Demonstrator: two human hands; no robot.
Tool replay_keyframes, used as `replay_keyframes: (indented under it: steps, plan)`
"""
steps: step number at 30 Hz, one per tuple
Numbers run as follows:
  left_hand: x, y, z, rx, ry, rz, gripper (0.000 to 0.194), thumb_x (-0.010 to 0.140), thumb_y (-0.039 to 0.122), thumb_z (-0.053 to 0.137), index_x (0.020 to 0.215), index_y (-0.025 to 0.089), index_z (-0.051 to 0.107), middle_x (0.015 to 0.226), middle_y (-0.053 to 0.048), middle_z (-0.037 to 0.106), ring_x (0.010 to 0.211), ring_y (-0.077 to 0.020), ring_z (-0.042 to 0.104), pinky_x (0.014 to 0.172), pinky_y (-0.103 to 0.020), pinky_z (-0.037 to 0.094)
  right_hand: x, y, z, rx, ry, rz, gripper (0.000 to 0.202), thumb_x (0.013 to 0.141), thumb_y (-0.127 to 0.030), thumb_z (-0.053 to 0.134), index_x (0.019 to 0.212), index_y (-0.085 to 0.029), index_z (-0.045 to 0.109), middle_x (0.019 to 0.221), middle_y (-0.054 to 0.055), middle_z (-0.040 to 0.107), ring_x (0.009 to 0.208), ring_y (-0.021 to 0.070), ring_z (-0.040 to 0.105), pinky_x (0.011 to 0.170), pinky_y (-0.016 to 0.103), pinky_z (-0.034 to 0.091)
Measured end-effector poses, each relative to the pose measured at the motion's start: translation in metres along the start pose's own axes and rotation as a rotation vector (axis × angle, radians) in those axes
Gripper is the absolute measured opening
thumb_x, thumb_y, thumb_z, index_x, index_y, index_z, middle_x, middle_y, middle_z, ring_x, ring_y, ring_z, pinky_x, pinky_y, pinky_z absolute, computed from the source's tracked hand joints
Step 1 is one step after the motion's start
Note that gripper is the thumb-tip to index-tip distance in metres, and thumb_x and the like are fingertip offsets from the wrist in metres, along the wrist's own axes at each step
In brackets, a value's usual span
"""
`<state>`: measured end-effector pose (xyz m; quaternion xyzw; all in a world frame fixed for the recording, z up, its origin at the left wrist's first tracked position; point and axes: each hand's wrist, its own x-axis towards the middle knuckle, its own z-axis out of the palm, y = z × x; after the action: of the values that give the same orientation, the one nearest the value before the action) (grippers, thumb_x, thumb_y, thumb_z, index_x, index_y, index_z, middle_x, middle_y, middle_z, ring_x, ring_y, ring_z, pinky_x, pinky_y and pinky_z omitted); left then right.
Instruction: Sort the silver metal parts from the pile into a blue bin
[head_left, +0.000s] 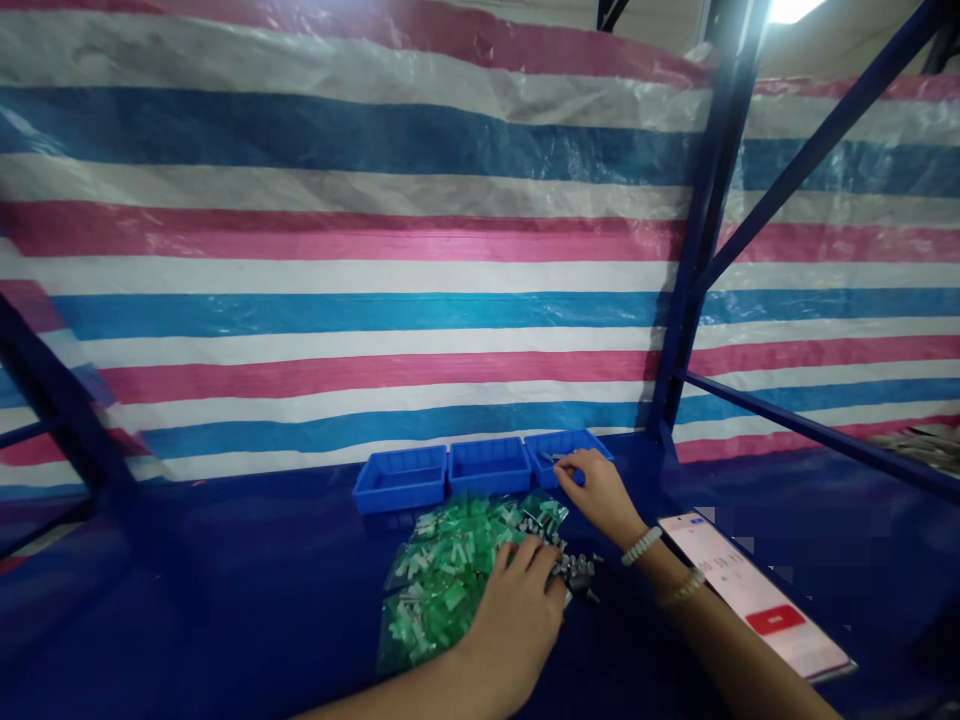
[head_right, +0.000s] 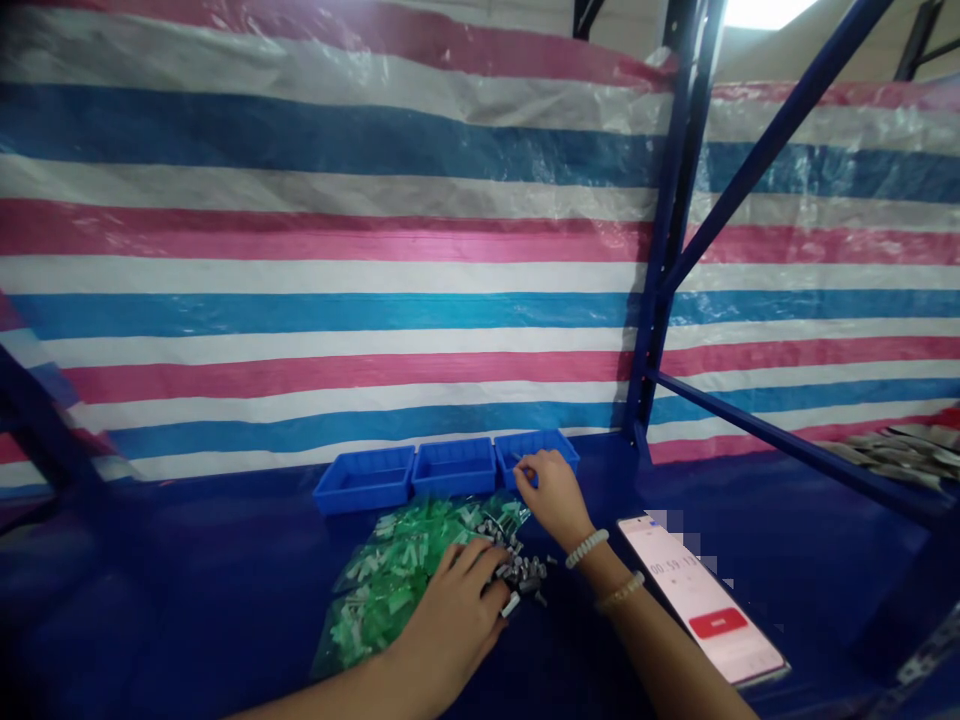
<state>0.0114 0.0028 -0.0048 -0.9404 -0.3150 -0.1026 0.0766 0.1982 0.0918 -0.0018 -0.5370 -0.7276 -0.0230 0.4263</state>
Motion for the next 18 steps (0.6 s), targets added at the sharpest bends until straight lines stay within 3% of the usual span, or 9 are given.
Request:
replay_keyframes:
  steps: [7,12,15,18]
  plan:
    - [-0.003,0.005,-0.001,-0.131,0.041,-0.034,0.015,0.082,0.027,0.062,0.09,0.014,0.063,0.113,-0.011,0.06,0.111,-0.0316,0.049,0.092,-0.049,0.043,0.0,-0.004,-0.002,0.078,0.006,0.032,0.02,0.08,-0.023,0.052,0.068,-0.019,0.068,0.066,0.005,0.063,0.069,0.0216,0.055,0.069,0.032,0.039]
    - [-0.004,0.005,-0.004,-0.17,0.108,0.017,0.006,0.082,0.019,0.064,0.086,0.015,0.061,0.109,-0.009,0.063,0.107,-0.0295,0.052,0.089,-0.046,0.043,0.0,-0.007,-0.004,0.24,-0.008,0.115,0.02,0.079,-0.03,0.056,0.07,-0.018,0.069,0.067,0.006,0.064,0.07,0.0217,0.055,0.069,0.033,0.042]
    - [-0.003,-0.011,-0.017,-0.331,0.252,-0.029,0.009,0.083,0.015,0.061,0.092,0.018,0.059,0.096,-0.004,0.065,0.095,-0.0228,0.057,0.085,-0.039,0.045,-0.003,-0.015,-0.004,0.409,-0.101,0.177,0.032,0.084,-0.042,0.054,0.076,-0.015,0.069,0.066,0.005,0.066,0.061,0.018,0.057,0.057,0.028,0.043]
    - [0.001,-0.033,-0.031,-0.473,0.4,-0.136,0.009,0.083,0.012,0.06,0.089,0.019,0.058,0.086,-0.002,0.063,0.082,-0.0176,0.058,0.076,-0.03,0.046,-0.01,-0.033,-0.003,0.64,-0.293,0.218,0.048,0.089,-0.053,0.044,0.08,-0.013,0.07,0.061,0.004,0.066,0.05,0.0138,0.057,0.046,0.023,0.042]
